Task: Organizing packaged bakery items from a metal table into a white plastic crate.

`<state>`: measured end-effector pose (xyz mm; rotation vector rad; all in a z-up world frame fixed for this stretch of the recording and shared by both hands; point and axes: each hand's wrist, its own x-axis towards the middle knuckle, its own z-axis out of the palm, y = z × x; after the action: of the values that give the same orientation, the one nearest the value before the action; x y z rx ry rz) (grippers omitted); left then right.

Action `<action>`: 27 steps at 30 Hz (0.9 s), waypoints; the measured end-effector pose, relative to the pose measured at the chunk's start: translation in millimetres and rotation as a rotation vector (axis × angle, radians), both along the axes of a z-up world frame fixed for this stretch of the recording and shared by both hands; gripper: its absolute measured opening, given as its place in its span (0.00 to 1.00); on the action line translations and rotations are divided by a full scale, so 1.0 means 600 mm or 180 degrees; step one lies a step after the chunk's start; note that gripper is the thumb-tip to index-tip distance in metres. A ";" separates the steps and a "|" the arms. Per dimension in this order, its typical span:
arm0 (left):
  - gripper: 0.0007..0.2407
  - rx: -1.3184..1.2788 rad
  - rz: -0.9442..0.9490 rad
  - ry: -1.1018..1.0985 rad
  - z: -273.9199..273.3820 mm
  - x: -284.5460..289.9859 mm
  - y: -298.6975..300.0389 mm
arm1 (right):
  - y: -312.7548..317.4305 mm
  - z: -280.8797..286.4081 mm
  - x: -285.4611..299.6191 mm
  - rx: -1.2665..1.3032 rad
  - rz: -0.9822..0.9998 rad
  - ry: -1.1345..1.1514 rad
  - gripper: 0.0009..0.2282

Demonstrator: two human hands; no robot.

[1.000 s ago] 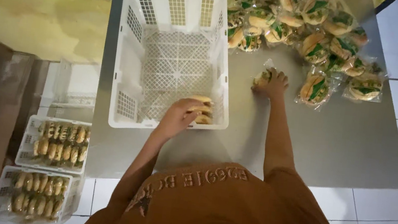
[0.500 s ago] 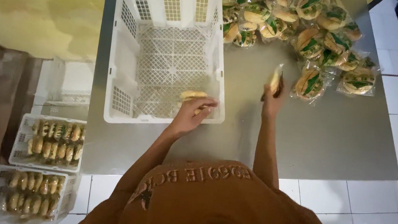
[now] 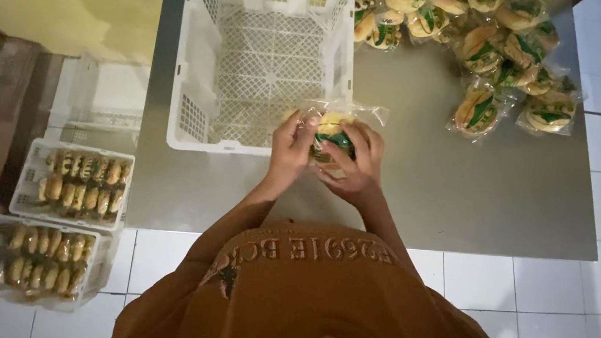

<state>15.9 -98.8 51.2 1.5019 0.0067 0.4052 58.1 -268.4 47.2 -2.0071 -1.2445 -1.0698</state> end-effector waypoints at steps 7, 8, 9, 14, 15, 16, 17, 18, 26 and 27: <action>0.15 -0.0260 0.0046 -0.0442 0.008 -0.034 0.018 | -0.026 0.024 -0.012 0.2633 0.0695 0.2758 0.22; 0.15 -0.0262 0.0038 -0.0429 0.000 -0.034 0.014 | -0.037 0.008 -0.006 0.2637 0.0682 0.2766 0.22; 0.15 -0.0080 0.0103 -0.0226 -0.007 -0.034 0.011 | -0.048 -0.008 0.001 0.2368 0.0392 0.3118 0.15; 0.13 -0.0433 -0.0143 0.0146 0.025 -0.043 0.005 | -0.038 0.016 -0.009 0.2036 -0.0215 0.3436 0.15; 0.14 -0.0159 0.0153 0.0113 0.014 -0.040 0.007 | -0.038 0.021 -0.012 0.2023 -0.0191 0.3413 0.14; 0.16 0.0114 0.0450 0.0083 0.002 -0.036 0.009 | -0.038 0.025 -0.016 0.2010 -0.0166 0.3391 0.14; 0.16 0.0116 0.0452 0.0096 -0.026 -0.035 0.011 | -0.040 0.008 -0.013 0.2010 -0.0167 0.3404 0.14; 0.19 0.0195 0.0478 -0.0093 -0.055 -0.033 0.014 | -0.043 -0.010 -0.011 0.2362 0.0048 0.3426 0.15; 0.19 0.0510 0.0157 -0.0032 0.012 -0.029 0.024 | -0.059 0.040 0.018 0.2960 0.1275 0.4463 0.12; 0.19 0.0443 0.0034 -0.0183 0.001 -0.026 0.025 | -0.069 0.012 0.028 0.2764 0.1060 0.4499 0.10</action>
<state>0.2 -83.9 51.8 1.6274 -0.0600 0.4648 74.7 -309.6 54.3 -1.2172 -0.2007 0.1391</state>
